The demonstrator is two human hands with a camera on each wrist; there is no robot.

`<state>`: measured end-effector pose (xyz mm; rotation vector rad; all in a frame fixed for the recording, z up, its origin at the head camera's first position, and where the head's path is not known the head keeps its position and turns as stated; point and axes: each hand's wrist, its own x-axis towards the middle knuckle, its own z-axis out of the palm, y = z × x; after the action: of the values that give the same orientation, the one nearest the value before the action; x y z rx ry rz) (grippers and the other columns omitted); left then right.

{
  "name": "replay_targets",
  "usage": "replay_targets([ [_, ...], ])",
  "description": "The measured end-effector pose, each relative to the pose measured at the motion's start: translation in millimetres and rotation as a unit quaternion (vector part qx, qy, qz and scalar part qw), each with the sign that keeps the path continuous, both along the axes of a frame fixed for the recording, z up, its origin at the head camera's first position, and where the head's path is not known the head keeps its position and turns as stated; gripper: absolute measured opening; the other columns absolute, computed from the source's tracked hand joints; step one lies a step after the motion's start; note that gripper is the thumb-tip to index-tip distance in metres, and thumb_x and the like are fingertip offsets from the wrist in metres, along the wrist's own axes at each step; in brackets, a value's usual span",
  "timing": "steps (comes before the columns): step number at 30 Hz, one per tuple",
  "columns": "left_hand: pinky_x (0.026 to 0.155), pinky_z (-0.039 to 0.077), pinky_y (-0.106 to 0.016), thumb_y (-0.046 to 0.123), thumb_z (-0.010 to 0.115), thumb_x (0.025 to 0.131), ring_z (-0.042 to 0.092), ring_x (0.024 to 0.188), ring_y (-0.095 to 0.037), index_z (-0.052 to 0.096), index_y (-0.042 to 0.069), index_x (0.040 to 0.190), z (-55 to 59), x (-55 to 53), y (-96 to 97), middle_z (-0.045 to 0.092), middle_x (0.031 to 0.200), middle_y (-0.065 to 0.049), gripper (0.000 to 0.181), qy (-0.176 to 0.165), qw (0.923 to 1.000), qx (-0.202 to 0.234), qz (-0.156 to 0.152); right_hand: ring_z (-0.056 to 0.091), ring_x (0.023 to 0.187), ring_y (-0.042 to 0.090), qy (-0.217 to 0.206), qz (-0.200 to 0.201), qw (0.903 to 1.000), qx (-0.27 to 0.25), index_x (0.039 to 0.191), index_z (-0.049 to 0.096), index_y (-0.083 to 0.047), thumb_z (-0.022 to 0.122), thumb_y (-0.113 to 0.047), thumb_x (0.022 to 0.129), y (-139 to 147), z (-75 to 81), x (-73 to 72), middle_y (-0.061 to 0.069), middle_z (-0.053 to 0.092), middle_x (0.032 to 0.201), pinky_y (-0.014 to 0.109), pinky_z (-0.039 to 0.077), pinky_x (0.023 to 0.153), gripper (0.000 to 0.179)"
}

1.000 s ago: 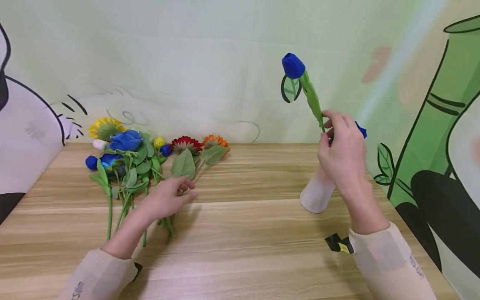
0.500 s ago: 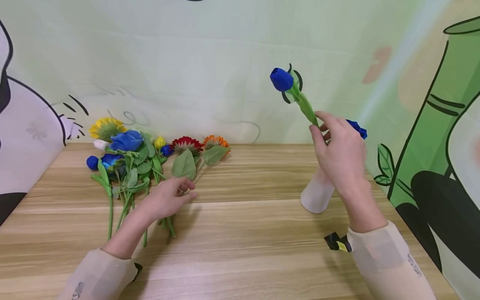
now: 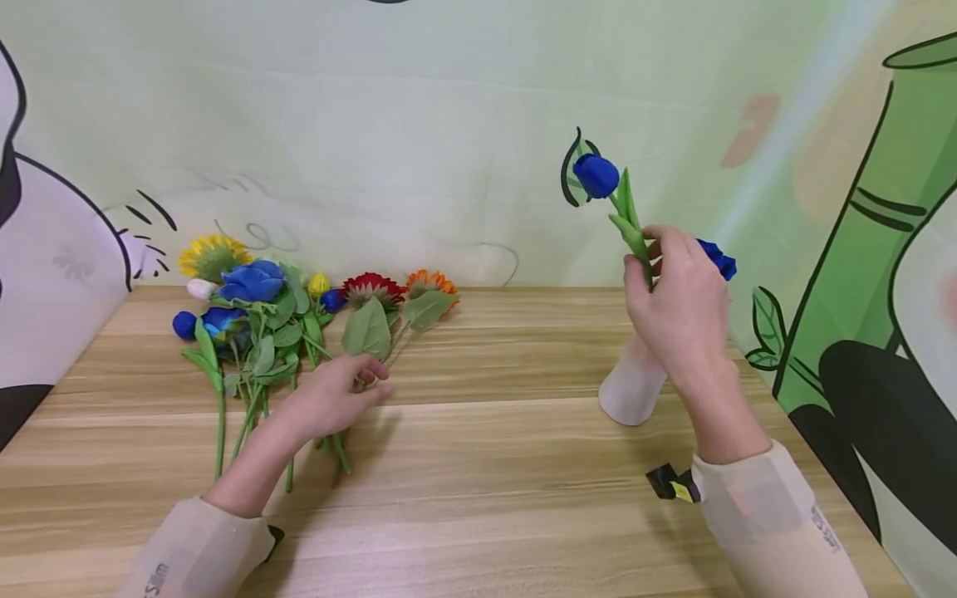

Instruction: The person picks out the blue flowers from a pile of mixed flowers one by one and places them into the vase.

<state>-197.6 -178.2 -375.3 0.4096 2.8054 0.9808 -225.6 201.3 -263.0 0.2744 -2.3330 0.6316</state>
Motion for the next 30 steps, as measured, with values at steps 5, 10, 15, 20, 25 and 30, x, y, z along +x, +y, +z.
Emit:
replay_targets([
  [5,0.088,0.052,-0.054,0.032,0.063,0.104,0.065,0.105,-0.036,0.066,0.004,0.124,-0.3,0.2,-0.4,0.067,0.119,-0.020,0.035,0.002,1.0000,-0.003,0.000,0.067,0.086,0.036,0.007,0.007,0.9998,-0.015,0.123,0.062,0.004,0.063,-0.009,0.100,0.0,0.1,1.0,0.020,0.067,0.103,0.052,0.055,0.070,0.027],
  [10,0.088,0.052,-0.054,0.031,0.063,0.104,0.065,0.105,-0.036,0.066,0.003,0.124,-0.4,0.3,-0.8,0.067,0.119,-0.020,0.034,0.004,1.0000,-0.001,-0.003,0.063,0.087,0.039,0.011,-0.001,0.9999,-0.001,0.110,0.066,0.009,0.064,-0.003,0.098,0.7,-1.0,1.9,0.023,0.066,0.103,0.053,0.053,0.073,0.018],
  [15,0.088,0.052,-0.054,0.030,0.064,0.104,0.065,0.104,-0.035,0.066,0.003,0.124,-0.9,0.1,-0.8,0.067,0.118,-0.020,0.034,0.002,1.0000,0.001,-0.003,0.062,0.086,0.041,0.021,-0.005,0.9997,0.007,0.117,0.064,0.010,0.063,0.001,0.095,2.2,-0.9,1.7,0.025,0.064,0.105,0.055,0.052,0.073,0.024],
  [20,0.086,0.052,-0.052,0.030,0.064,0.104,0.065,0.103,-0.034,0.066,0.003,0.123,-1.2,0.4,-0.8,0.067,0.117,-0.019,0.033,-0.002,1.0000,0.000,-0.002,0.063,0.082,0.041,0.033,-0.011,0.9990,0.029,0.129,0.061,0.002,0.061,0.003,0.096,3.3,-1.2,2.6,0.024,0.065,0.100,0.057,0.052,0.067,0.034],
  [25,0.085,0.053,-0.052,0.029,0.064,0.103,0.065,0.102,-0.033,0.066,0.003,0.123,-1.2,0.8,-0.9,0.066,0.117,-0.018,0.033,-0.005,1.0000,0.001,-0.001,0.063,0.079,0.043,0.027,-0.028,0.9981,0.047,0.118,0.067,0.003,0.061,-0.004,0.098,3.4,-1.5,4.8,0.024,0.065,0.100,0.059,0.052,0.062,0.022],
  [30,0.085,0.053,-0.052,0.030,0.065,0.103,0.065,0.102,-0.033,0.066,0.003,0.123,-0.6,1.3,-1.0,0.066,0.117,-0.018,0.033,-0.009,1.0000,0.001,0.000,0.063,0.079,0.043,0.031,-0.030,0.9984,0.035,0.106,0.069,0.008,0.062,-0.015,0.102,2.5,-0.2,5.2,0.024,0.065,0.099,0.057,0.053,0.065,0.025],
])
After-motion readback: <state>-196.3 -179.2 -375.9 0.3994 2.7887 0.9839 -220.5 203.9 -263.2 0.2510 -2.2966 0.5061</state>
